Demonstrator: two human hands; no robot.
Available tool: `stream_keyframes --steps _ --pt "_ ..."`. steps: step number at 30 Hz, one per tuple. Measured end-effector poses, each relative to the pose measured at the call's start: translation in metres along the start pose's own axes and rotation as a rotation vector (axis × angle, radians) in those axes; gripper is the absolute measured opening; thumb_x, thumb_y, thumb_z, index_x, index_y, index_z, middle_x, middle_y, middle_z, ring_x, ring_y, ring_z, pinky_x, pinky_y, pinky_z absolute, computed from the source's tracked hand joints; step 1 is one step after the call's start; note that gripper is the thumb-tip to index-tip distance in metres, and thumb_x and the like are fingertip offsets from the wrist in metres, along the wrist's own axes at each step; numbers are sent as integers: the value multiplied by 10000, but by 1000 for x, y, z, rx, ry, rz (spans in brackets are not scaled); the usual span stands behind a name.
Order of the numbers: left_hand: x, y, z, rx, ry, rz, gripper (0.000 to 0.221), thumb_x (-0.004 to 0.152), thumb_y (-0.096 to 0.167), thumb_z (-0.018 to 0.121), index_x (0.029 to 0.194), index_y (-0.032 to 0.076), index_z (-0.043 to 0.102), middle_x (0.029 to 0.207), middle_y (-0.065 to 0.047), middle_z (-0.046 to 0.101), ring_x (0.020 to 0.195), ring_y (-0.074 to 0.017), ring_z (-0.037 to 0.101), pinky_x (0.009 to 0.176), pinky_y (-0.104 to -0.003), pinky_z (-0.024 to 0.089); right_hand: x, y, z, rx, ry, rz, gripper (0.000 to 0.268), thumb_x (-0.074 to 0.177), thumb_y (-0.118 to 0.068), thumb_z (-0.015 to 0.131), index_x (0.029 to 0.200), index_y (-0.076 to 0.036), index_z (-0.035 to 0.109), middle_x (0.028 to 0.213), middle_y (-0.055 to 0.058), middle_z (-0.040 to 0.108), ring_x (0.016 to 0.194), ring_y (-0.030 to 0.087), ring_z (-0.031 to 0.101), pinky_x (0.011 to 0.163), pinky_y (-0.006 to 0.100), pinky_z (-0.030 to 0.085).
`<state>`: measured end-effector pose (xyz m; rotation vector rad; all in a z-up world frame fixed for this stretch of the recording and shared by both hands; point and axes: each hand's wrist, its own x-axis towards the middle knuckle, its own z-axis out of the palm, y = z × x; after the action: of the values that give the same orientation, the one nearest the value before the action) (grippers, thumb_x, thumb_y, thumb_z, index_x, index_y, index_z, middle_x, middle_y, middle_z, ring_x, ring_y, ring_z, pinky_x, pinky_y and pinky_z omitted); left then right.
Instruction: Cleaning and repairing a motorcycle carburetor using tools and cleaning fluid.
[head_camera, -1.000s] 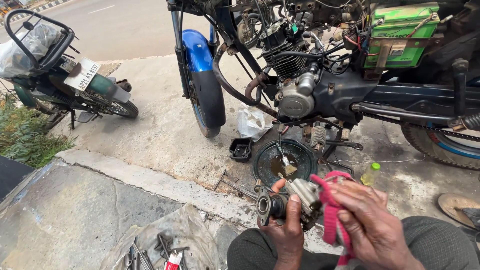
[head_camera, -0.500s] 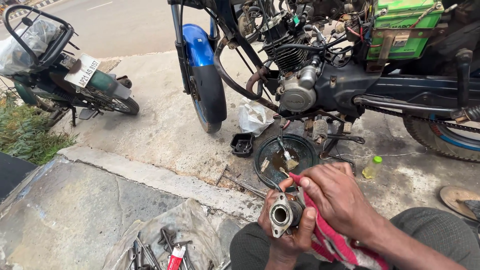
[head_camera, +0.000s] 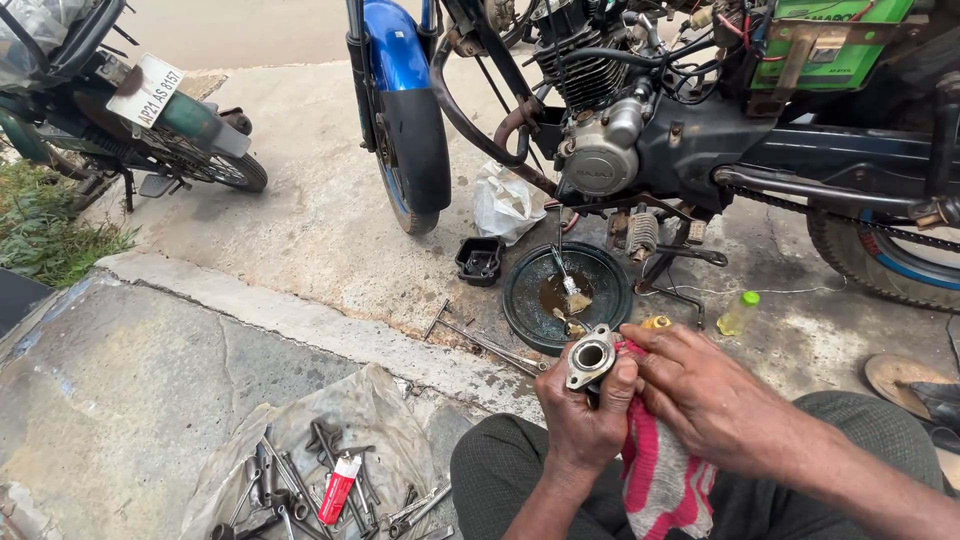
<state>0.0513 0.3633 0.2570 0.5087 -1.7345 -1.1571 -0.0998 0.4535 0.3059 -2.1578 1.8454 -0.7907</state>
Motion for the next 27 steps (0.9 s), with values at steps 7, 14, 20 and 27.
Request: stream_keyframes --steps 7,14,20,27 --pt "9 -6 5 -40 79 51 458 1027 439 683 1057 -18 689 844 -66 731 780 -161 745 650 -310 616 -70 16 54 -176 225 -115 359 928 -258 638 1215 -45 670 1303 148 612 1279 320 570 1031 475 484" --pt "13 -7 -3 125 -170 -97 455 891 411 771 1049 -4 671 803 -69 738 760 -198 789 683 -328 673 -35 -12 -5 422 611 213 354 989 -215 588 1264 -3 658 1342 175 649 1183 317 664 979 416 577" --pt "11 11 -12 194 -228 84 425 931 233 781 1256 14 616 1014 -176 739 950 -284 783 796 -416 646 18 7 9 308 211 -64 573 852 -338 764 1346 -87 618 1204 121 642 1100 270 673 886 403 582" --pt "8 43 -49 -48 -258 -112 1200 732 206 904 1561 -16 65 1496 -277 375 1106 -327 676 868 -415 593 19 9 -26 251 407 -182 533 842 -349 762 1287 -76 652 1094 96 733 914 183 753 725 342 620"
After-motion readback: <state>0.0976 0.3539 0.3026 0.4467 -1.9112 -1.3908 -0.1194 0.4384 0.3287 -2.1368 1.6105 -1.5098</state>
